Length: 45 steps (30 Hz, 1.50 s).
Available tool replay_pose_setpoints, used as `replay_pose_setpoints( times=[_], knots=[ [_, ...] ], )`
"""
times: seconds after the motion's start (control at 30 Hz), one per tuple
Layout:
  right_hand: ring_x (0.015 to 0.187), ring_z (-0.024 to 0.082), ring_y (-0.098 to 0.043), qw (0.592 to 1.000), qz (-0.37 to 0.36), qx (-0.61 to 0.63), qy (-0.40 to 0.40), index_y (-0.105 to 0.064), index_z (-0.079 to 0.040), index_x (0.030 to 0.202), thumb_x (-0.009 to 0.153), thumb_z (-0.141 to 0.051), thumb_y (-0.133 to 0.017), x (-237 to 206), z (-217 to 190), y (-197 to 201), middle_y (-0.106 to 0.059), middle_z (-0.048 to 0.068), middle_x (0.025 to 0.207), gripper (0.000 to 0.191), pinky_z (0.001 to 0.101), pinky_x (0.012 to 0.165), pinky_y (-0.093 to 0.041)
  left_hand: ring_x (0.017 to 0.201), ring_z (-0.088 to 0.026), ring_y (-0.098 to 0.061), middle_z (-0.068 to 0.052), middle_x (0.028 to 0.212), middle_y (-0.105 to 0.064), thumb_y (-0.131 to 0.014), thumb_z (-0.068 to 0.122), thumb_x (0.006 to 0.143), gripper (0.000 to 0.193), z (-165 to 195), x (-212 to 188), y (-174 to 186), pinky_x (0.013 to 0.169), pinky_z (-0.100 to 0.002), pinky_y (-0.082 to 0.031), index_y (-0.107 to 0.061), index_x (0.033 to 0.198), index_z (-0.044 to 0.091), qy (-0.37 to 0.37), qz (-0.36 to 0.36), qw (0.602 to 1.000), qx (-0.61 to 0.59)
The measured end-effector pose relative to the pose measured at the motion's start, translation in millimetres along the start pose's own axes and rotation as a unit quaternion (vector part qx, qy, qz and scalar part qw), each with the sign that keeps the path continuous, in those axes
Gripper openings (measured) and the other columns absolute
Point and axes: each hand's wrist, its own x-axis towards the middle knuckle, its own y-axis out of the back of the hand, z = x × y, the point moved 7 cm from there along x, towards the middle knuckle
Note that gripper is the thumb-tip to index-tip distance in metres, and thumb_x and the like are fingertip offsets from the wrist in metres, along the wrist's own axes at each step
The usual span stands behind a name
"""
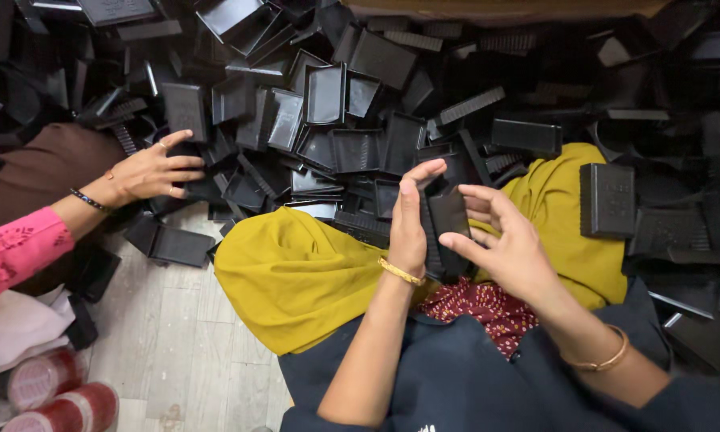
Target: The person sits on the floor among a large pile of black plastic boxes, picks up a base and lid, fits the lid onto the base, and places the closed box into a cardboard carton in front of them. Other people nearby handle boxes from the same pile.
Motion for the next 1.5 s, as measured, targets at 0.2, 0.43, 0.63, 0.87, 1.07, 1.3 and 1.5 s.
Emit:
replay_pose_setpoints(
  times=[0.2, 0.43, 0.63, 0.87, 1.07, 1.3, 1.5],
  knots=[
    [0.131, 0.024, -0.059, 0.999, 0.022, -0.027, -0.001, -0.048, -0.002, 0.142, 0.079, -0.006, -0.081, -2.7, -4.2, 6.3, -0.06, 0.014, 0.136, 0.071, 0.0395, 0.106, -0.053, 0.122, -0.019, -0.055, -0.01, 0.131, -0.06, -0.027, 0.046, 0.115, 0.057, 1.8, -6.8, -3.6, 0.11, -0.033, -0.043, -0.058, 0.136, 0.003, -0.023, -0.008, 0.998, 0.051],
    [0.13, 0.022, -0.06, 1.0, 0.01, 0.004, 0.015, -0.048, -0.002, 0.142, 0.082, -0.007, -0.08, -1.1, 1.4, 3.6, -0.06, 0.014, 0.138, 0.069, 0.0385, 0.104, -0.051, 0.128, -0.019, -0.054, -0.009, 0.134, -0.059, -0.025, 0.047, 0.115, 0.057, 0.5, -10.4, -4.1, 0.114, -0.033, -0.041, -0.057, 0.136, 0.004, -0.018, -0.011, 1.0, 0.02],
    [0.127, 0.021, -0.059, 1.0, 0.005, 0.009, -0.021, -0.051, -0.003, 0.141, 0.08, -0.004, -0.08, -1.6, 8.4, 6.0, -0.061, 0.012, 0.135, 0.068, 0.0371, 0.106, -0.052, 0.13, -0.021, -0.055, -0.011, 0.137, -0.059, -0.027, 0.048, 0.117, 0.057, 10.6, -14.2, -3.3, 0.115, -0.035, -0.041, -0.058, 0.136, 0.005, -0.072, 0.016, 0.989, 0.131],
    [0.127, 0.02, -0.06, 1.0, -0.002, 0.029, 0.0, -0.054, -0.001, 0.138, 0.08, -0.001, -0.079, -4.0, 14.0, 4.4, -0.062, 0.01, 0.134, 0.064, 0.0357, 0.107, -0.051, 0.129, -0.023, -0.056, -0.013, 0.137, -0.059, -0.029, 0.045, 0.116, 0.053, -2.6, -14.3, -7.4, 0.115, -0.037, -0.042, -0.06, 0.133, 0.005, -0.042, 0.008, 0.998, 0.054],
    [0.12, 0.02, -0.064, 0.993, -0.052, 0.091, -0.061, -0.061, 0.002, 0.133, 0.086, -0.005, -0.076, 3.9, 27.1, 6.1, -0.068, 0.013, 0.128, 0.05, 0.0335, 0.104, -0.051, 0.13, -0.022, -0.059, -0.013, 0.132, -0.065, -0.033, 0.042, 0.115, 0.049, -0.2, -14.3, -2.0, 0.116, -0.036, -0.043, -0.06, 0.124, 0.002, -0.051, 0.004, 0.994, 0.093],
    [0.118, 0.018, -0.061, 0.992, -0.047, 0.11, -0.044, -0.054, -0.002, 0.137, 0.083, -0.006, -0.077, 3.2, 24.9, -3.9, -0.065, 0.01, 0.127, 0.06, 0.0342, 0.103, -0.051, 0.126, -0.022, -0.059, -0.012, 0.13, -0.063, -0.035, 0.04, 0.114, 0.048, 4.0, -4.3, 12.7, 0.114, -0.037, -0.043, -0.058, 0.128, 0.001, -0.043, 0.028, 0.998, 0.042],
    [0.119, 0.017, -0.055, 0.997, 0.019, 0.064, -0.049, -0.048, -0.009, 0.139, 0.076, -0.005, -0.08, -3.5, 28.1, -6.5, -0.059, 0.006, 0.123, 0.071, 0.0343, 0.098, -0.052, 0.126, -0.023, -0.06, -0.016, 0.132, -0.064, -0.033, 0.044, 0.114, 0.056, 0.6, -17.4, 2.3, 0.111, -0.036, -0.046, -0.057, 0.135, -0.002, -0.032, 0.09, 0.995, 0.031]
  ],
)
